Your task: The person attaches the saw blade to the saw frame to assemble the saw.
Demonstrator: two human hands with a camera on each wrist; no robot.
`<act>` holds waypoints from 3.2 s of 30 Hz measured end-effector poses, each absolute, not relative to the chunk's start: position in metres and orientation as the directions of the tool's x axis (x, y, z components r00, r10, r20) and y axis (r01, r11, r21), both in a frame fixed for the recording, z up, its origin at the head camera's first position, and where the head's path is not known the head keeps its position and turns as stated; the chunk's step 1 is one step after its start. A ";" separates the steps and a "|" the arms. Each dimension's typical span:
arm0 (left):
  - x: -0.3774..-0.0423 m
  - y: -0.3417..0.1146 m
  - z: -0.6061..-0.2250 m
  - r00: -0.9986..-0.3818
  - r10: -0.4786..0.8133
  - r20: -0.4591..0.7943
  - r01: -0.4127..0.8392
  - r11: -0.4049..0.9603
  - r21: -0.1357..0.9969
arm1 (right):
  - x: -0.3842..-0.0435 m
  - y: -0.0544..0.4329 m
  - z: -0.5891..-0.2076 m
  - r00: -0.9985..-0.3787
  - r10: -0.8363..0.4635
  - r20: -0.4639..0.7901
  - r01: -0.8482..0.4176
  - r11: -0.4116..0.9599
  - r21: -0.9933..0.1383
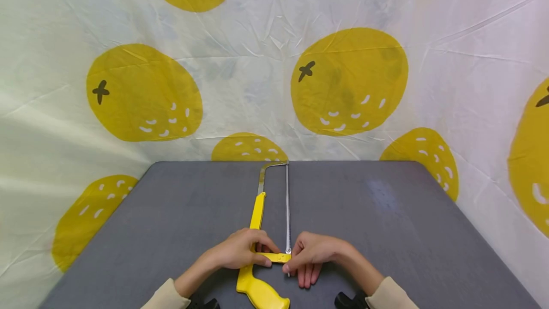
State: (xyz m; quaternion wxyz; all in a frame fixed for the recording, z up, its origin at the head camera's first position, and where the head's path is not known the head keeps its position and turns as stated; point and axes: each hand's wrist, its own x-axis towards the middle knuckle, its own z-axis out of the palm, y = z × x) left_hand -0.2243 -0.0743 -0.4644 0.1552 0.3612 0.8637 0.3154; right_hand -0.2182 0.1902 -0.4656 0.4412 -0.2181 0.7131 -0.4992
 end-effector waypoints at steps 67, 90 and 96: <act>-0.222 -0.075 -0.467 -0.699 0.714 -0.032 0.535 0.552 0.639 | -0.219 0.193 -0.469 -0.478 -0.795 -0.374 0.086 0.382 -0.920; -0.222 -0.075 -0.466 -0.694 0.719 -0.029 0.541 0.548 0.638 | -0.205 0.179 -0.461 -0.645 -0.625 -0.440 0.114 0.490 -0.864; -0.223 -0.074 -0.465 -0.690 0.723 -0.031 0.543 0.546 0.638 | -0.205 0.179 -0.459 -0.642 -0.626 -0.443 0.113 0.494 -0.862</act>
